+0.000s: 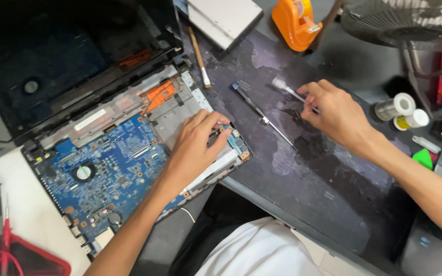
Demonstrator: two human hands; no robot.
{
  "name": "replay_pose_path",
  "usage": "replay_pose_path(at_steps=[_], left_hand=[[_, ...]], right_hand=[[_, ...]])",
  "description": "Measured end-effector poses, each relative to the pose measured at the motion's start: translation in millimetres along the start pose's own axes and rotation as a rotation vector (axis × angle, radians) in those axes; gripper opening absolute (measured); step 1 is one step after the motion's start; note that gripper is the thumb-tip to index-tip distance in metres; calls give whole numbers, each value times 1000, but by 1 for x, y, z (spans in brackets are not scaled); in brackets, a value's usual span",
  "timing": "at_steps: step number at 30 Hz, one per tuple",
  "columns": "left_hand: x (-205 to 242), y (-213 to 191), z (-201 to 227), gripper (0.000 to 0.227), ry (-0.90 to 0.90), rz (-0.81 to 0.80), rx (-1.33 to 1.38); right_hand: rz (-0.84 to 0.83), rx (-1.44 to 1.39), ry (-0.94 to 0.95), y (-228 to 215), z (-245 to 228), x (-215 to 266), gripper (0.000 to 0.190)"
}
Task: The person disassembles a laptop by first removing the keyboard and then using a screwdriver to detach the motherboard and other internal components. The person carefully disconnects cables and removes the motherboard from the chassis.
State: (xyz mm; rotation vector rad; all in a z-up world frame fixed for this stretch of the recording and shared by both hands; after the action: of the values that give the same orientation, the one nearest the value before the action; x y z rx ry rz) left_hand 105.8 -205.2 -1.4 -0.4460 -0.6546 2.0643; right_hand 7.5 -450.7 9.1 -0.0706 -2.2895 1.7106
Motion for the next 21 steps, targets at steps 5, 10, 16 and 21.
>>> replay_pose_path(at_steps=[5, 10, 16, 21], left_hand=[[3, -1, -6, 14, 79, 37, 51], [0, 2, -20, 13, 61, 25, 175], [3, 1, -24, 10, 21, 27, 240], [6, 0, -17, 9, 54, 66, 92]], right_hand=[[150, -371, -170, -23, -10, 7, 18], [195, -864, -258, -2, -3, 6, 10], [120, -792, -159, 19, -8, 1, 19], [90, -1047, -244, 26, -27, 0, 19]])
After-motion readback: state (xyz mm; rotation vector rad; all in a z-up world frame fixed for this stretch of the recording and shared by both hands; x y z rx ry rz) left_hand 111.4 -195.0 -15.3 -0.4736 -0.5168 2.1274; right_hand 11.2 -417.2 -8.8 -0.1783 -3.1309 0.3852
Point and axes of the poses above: each hand's wrist, its own x-axis away from the middle knuckle, its own y-axis out of the palm, z = x × y, the point moved 8 cm from there along -x, towards the middle knuckle, and after that the axes turned 11 degrees about -z, right-handed, at the moved point
